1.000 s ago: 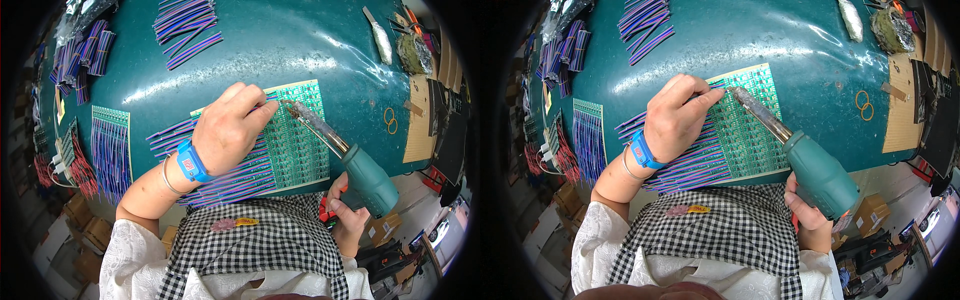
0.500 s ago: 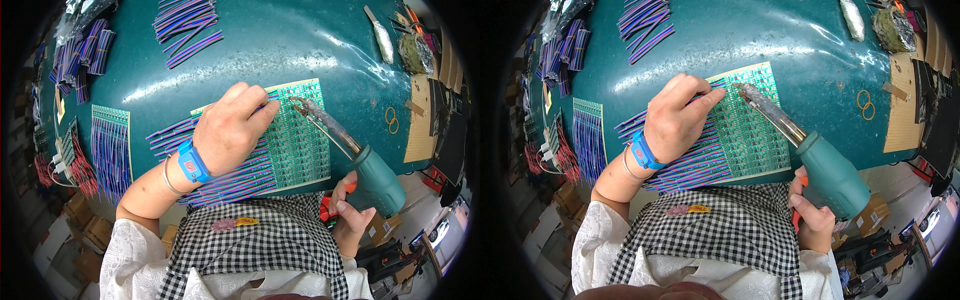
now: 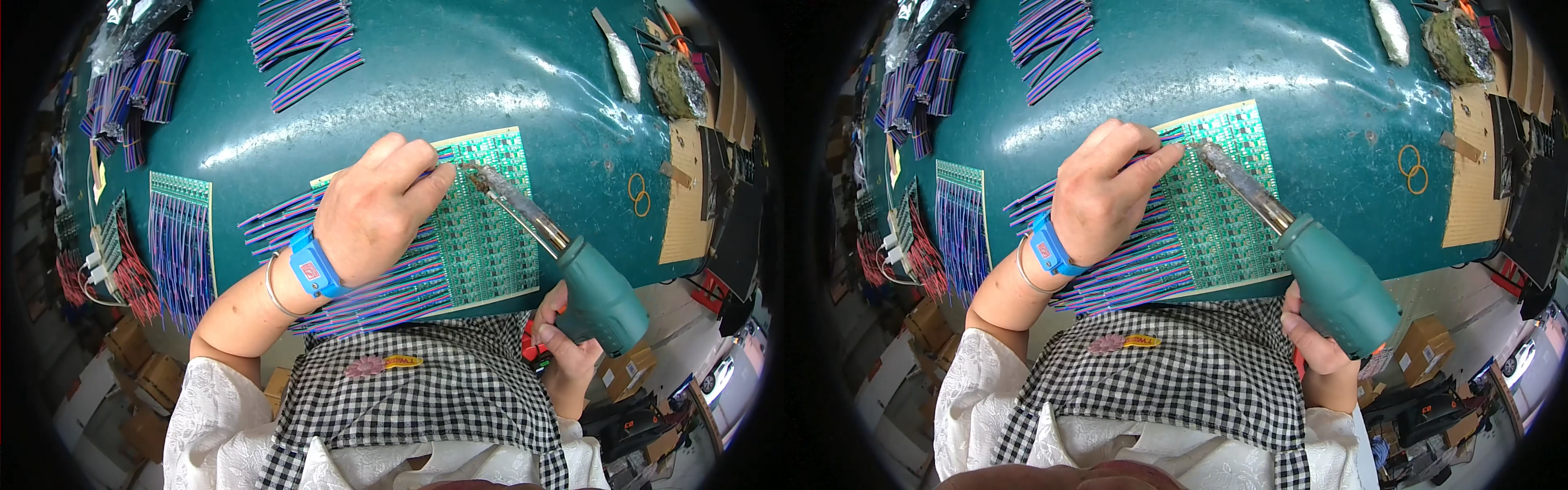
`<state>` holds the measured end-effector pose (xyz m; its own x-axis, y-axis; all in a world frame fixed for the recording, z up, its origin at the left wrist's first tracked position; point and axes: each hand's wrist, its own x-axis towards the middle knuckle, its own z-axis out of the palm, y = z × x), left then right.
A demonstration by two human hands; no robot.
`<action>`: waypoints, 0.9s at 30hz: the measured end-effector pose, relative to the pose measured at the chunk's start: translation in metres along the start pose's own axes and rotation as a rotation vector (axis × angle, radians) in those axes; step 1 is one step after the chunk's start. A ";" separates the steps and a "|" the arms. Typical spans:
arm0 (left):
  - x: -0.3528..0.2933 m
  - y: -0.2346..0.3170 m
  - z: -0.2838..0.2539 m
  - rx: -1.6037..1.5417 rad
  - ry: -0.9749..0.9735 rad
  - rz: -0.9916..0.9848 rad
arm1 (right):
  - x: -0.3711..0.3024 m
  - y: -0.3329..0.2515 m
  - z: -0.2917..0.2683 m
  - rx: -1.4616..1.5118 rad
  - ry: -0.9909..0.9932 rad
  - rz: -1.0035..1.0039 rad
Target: The user is using a soldering iron to attach components to green printed circuit boards.
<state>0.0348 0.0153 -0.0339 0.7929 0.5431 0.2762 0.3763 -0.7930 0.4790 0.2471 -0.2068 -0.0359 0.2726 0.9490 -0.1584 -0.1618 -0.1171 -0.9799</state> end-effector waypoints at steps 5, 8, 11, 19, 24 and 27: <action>0.000 0.000 0.001 0.000 0.005 0.010 | 0.000 -0.022 0.011 0.186 0.146 0.187; 0.001 -0.001 0.001 0.002 0.004 0.018 | -0.004 -0.023 0.009 0.182 0.153 0.216; 0.001 0.001 0.000 0.030 -0.002 0.029 | -0.008 -0.010 0.006 0.102 0.140 0.131; 0.000 0.001 0.002 0.049 0.003 0.068 | -0.006 -0.001 0.003 0.030 0.051 0.056; 0.001 0.003 0.000 0.067 0.000 0.088 | -0.009 -0.001 0.000 0.027 0.044 0.079; 0.000 0.003 0.002 0.079 0.003 0.084 | -0.005 -0.008 0.000 0.071 0.087 0.085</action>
<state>0.0371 0.0122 -0.0338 0.8217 0.4748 0.3153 0.3455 -0.8549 0.3870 0.2471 -0.2109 -0.0275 0.3358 0.9073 -0.2530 -0.2533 -0.1718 -0.9520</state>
